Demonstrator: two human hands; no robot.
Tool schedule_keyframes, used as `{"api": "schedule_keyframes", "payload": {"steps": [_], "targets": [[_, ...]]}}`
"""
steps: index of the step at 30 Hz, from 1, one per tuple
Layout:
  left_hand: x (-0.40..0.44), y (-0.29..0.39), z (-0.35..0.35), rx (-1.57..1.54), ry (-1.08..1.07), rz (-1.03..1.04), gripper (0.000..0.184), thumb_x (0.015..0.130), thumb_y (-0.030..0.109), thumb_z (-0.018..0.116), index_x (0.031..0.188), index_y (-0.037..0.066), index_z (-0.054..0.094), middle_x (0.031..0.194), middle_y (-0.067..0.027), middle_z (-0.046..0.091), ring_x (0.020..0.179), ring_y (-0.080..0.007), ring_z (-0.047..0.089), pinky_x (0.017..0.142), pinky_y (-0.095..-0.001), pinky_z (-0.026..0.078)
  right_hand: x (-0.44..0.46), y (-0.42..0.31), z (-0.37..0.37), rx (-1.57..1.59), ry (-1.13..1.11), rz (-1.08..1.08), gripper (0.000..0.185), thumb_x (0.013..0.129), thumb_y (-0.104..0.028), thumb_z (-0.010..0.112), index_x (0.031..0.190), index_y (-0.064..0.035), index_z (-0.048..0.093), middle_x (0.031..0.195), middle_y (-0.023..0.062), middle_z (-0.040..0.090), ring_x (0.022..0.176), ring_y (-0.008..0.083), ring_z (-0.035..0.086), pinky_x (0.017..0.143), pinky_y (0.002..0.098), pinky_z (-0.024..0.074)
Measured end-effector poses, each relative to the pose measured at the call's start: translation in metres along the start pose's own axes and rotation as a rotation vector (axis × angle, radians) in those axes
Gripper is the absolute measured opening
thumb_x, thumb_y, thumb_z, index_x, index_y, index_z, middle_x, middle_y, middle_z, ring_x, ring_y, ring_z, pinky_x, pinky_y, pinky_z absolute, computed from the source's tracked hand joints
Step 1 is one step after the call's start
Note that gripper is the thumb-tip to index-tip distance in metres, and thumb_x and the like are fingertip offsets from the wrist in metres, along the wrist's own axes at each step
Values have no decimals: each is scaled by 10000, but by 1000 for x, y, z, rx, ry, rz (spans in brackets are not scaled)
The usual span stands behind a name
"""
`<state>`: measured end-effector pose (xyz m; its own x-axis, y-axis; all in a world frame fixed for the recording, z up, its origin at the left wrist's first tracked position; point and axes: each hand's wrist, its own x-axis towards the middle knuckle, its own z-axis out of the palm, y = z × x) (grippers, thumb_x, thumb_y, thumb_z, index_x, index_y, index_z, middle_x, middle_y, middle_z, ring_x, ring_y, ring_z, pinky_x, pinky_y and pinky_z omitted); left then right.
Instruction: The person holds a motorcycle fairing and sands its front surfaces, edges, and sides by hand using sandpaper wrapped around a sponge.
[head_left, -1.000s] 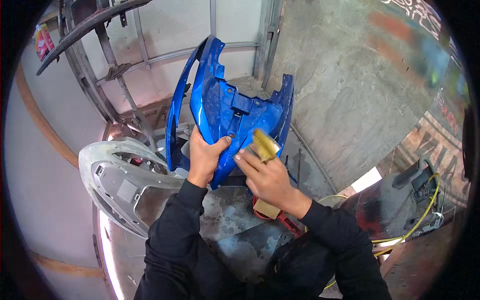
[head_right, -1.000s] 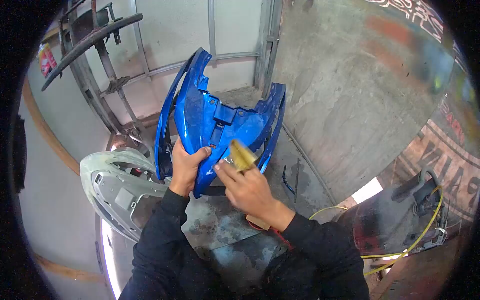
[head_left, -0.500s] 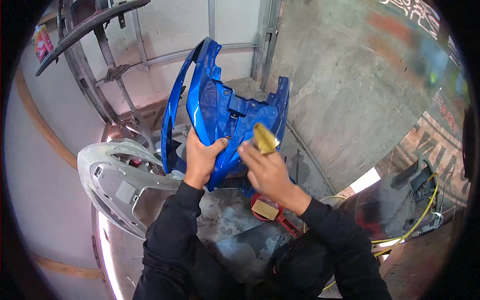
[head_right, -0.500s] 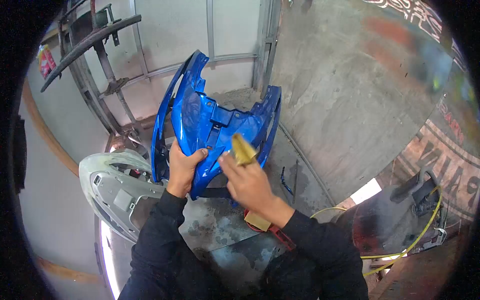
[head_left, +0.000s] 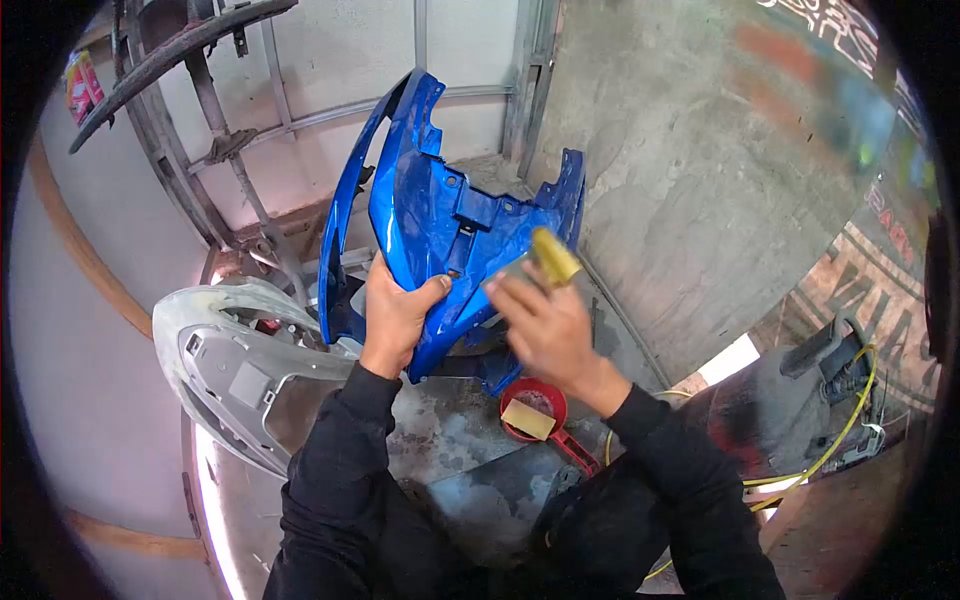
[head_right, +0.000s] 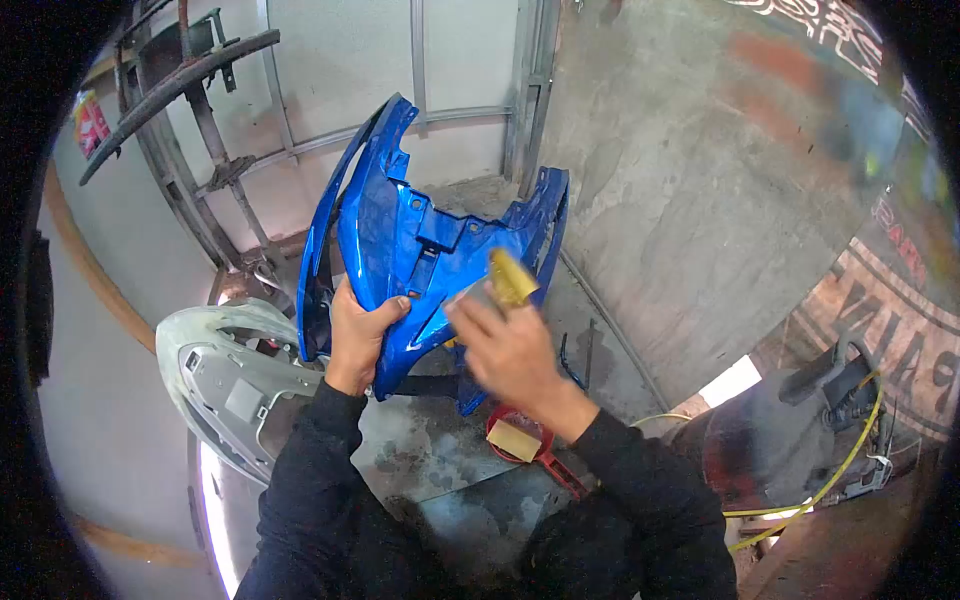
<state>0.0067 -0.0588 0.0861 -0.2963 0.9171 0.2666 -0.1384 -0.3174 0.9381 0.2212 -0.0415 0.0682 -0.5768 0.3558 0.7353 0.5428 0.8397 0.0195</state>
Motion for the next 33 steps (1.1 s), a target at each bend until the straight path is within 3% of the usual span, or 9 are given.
{"api": "schedule_keyframes", "payload": {"steps": [5,10,21,22,28,33], "targets": [[2,-3,-4,41,-13,54,510,787,11,755,1245,-22,533,1052,-123,715,871,-171,708,821,-327,592,-2,7,-5,-49,-24,-10,552,704,-57,713,1252,-127,716,1268,51,687,1222,369,622,995,484,494],[1,-6,-2,-20,-23,37,520,787,-7,752,1263,-22,542,1095,-123,715,921,-179,704,876,-338,577,3,-19,-3,45,-9,-55,529,711,-54,698,1233,-134,725,1256,26,684,1213,401,611,886,488,494],[1,-3,2,22,-34,58,531,783,-11,743,1275,-27,545,1130,-119,707,958,-176,697,892,-339,570,1,-17,-12,-11,-57,-78,533,690,-155,779,1217,-133,705,1244,20,654,1242,404,582,914,516,479],[0,-1,2,36,-27,59,531,782,-15,740,1276,-26,545,1133,-120,706,960,-177,697,891,-339,570,1,-9,-13,-52,-49,-15,543,691,-109,700,1232,-146,726,1266,14,678,1242,414,583,857,496,478],[-1,1,2,79,-2,62,544,780,-23,753,1280,-17,539,1153,-125,702,975,-185,699,891,-341,571,1,-23,-7,82,-54,-54,573,683,-74,704,1253,-132,713,1288,34,673,1227,417,581,953,543,482],[-2,-3,-1,35,-3,52,555,779,-14,776,1279,-21,534,1165,-136,700,987,-196,702,904,-349,572,-1,17,-2,-109,24,64,584,695,-86,720,1277,-122,704,1304,44,671,1241,420,580,963,531,481]]}}
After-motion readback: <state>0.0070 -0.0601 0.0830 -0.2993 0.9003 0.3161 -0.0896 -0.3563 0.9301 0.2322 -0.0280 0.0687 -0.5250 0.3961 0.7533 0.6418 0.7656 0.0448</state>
